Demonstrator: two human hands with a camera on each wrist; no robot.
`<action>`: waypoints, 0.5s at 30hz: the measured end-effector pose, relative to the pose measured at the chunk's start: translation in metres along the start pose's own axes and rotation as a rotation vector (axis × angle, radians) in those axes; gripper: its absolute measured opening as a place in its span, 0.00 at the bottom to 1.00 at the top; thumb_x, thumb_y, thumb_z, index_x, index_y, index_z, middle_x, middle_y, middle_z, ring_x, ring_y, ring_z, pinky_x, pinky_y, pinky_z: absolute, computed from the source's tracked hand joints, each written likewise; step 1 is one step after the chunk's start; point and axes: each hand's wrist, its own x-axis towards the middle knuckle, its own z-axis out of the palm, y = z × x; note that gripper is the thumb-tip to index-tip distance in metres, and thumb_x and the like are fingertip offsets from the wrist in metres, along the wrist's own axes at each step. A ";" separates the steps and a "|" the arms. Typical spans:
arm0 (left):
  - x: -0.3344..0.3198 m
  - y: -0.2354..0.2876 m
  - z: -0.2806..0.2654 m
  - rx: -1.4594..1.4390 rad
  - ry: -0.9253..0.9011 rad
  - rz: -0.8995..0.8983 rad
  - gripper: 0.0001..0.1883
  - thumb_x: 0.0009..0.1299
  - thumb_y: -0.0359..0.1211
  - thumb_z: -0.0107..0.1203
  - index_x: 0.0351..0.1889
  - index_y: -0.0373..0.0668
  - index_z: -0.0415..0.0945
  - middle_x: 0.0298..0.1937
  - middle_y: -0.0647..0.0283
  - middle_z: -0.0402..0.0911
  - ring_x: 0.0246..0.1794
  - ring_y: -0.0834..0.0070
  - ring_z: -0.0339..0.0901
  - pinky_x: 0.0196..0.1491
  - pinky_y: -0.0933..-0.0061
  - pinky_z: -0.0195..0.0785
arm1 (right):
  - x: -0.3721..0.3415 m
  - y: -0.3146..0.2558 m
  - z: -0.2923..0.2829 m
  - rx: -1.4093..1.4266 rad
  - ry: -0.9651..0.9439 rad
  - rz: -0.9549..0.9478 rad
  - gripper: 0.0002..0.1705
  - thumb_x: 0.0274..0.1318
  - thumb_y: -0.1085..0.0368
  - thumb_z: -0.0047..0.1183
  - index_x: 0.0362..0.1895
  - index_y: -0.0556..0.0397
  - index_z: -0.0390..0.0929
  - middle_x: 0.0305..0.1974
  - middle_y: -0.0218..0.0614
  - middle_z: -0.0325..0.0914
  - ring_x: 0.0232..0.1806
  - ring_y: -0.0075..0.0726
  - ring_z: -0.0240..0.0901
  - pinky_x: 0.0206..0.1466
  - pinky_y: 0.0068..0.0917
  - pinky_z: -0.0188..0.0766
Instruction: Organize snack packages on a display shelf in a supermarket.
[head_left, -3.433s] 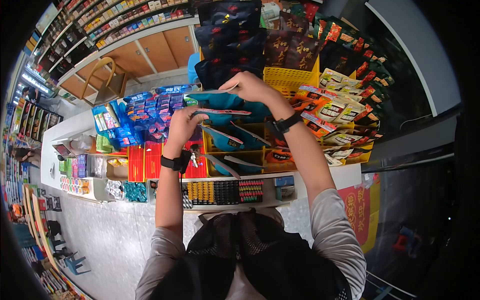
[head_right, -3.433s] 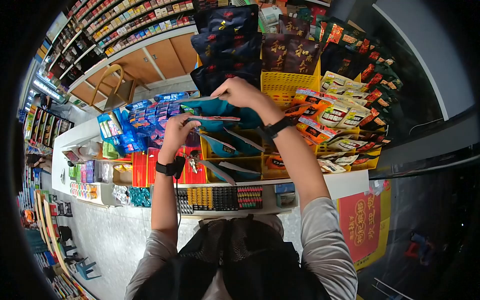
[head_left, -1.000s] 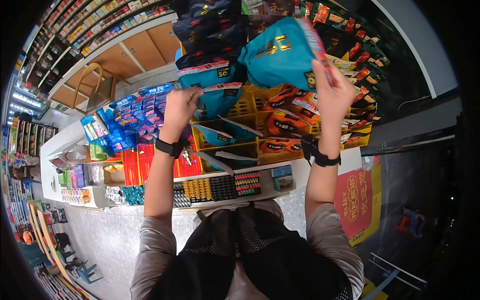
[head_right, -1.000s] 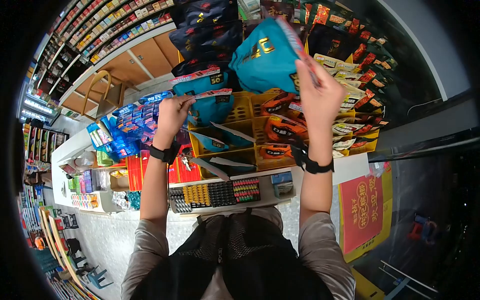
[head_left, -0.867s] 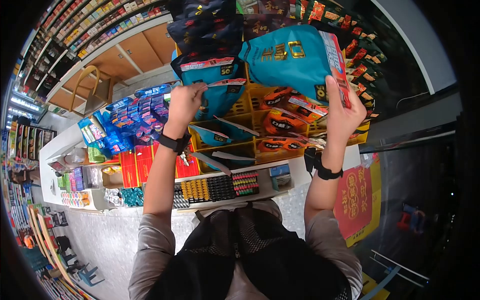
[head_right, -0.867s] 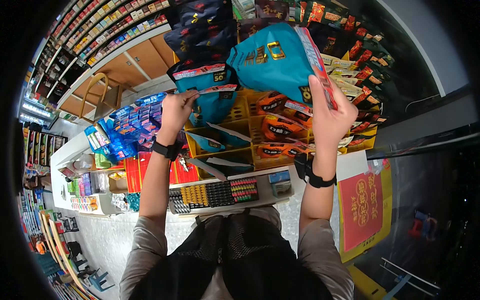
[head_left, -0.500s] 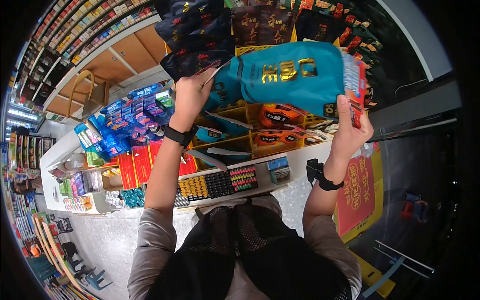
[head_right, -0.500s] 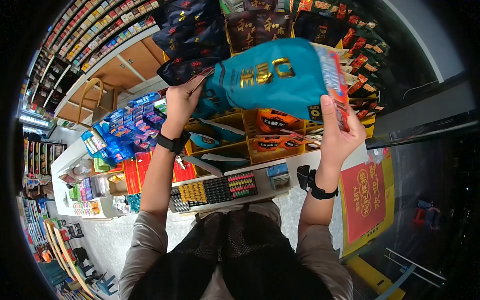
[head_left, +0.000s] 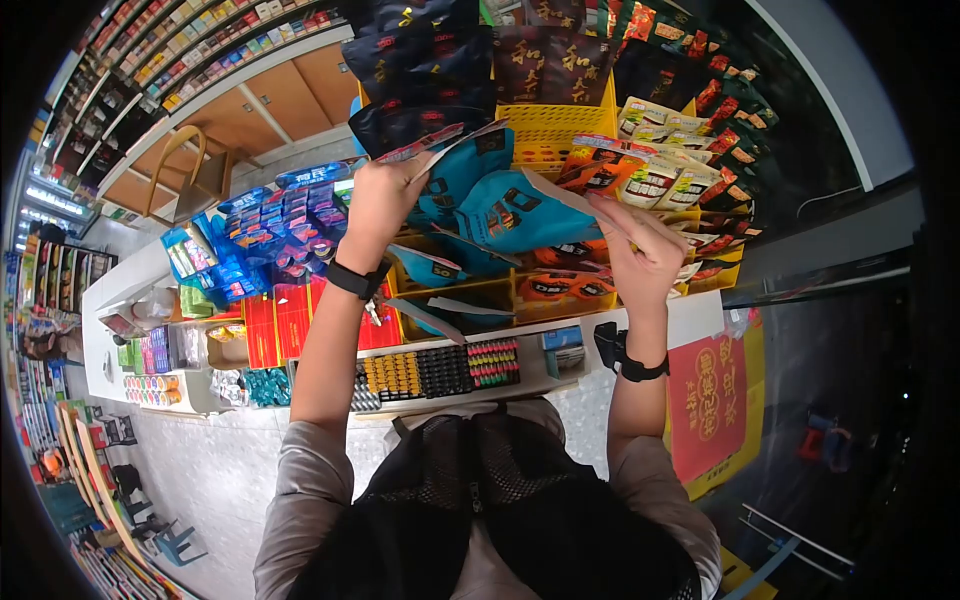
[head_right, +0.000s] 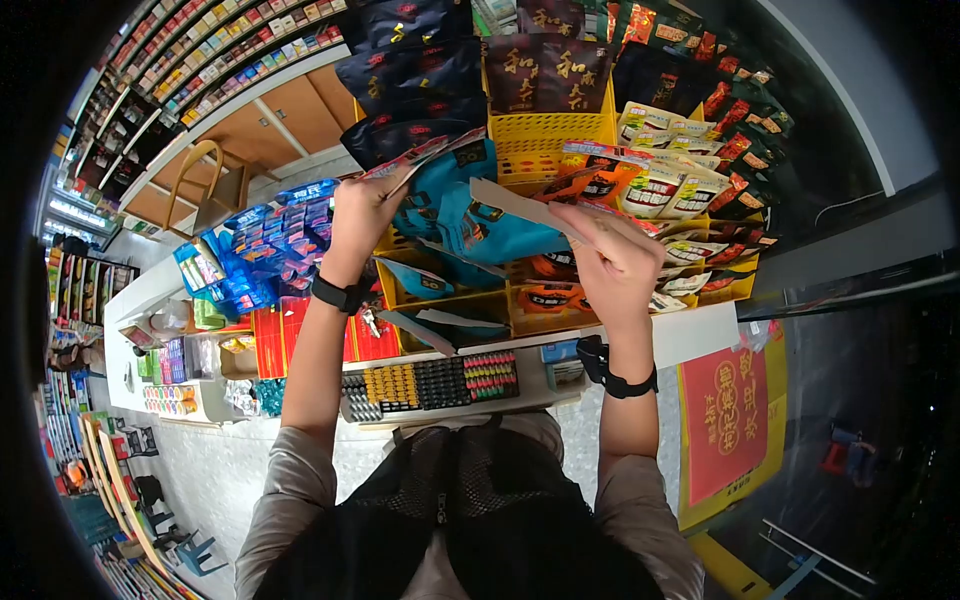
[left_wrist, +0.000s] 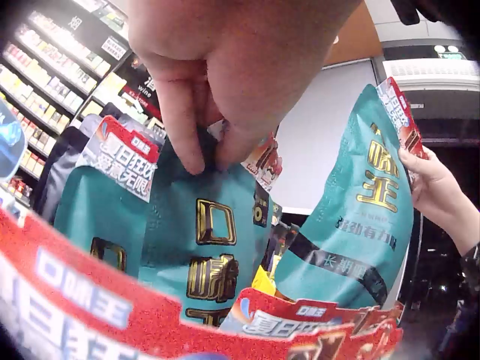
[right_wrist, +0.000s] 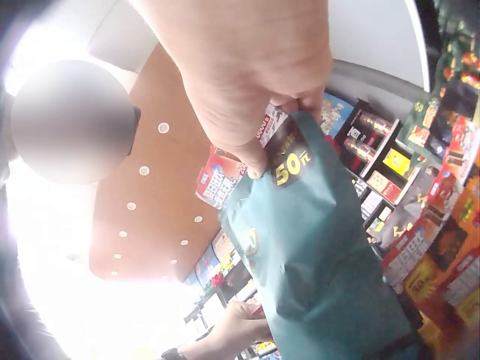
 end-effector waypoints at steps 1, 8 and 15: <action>-0.003 -0.005 0.002 -0.043 -0.017 -0.022 0.11 0.68 0.30 0.70 0.48 0.46 0.92 0.33 0.47 0.86 0.33 0.49 0.86 0.37 0.59 0.80 | 0.001 0.000 0.005 0.023 -0.014 0.002 0.15 0.58 0.81 0.66 0.49 0.58 0.91 0.42 0.44 0.92 0.43 0.40 0.91 0.50 0.30 0.83; -0.001 -0.016 0.032 -0.191 -0.187 -0.063 0.10 0.73 0.29 0.65 0.50 0.41 0.90 0.28 0.42 0.80 0.28 0.47 0.83 0.35 0.62 0.77 | 0.009 0.000 0.037 0.027 -0.031 -0.119 0.18 0.54 0.83 0.64 0.49 0.56 0.91 0.42 0.44 0.92 0.43 0.44 0.91 0.47 0.31 0.83; -0.031 -0.034 -0.035 -0.732 -0.136 -0.370 0.24 0.84 0.47 0.55 0.64 0.38 0.84 0.58 0.57 0.89 0.59 0.70 0.85 0.59 0.68 0.77 | 0.028 -0.003 0.099 -0.006 0.005 -0.369 0.22 0.47 0.80 0.64 0.47 0.46 0.93 0.40 0.34 0.92 0.36 0.41 0.88 0.40 0.34 0.82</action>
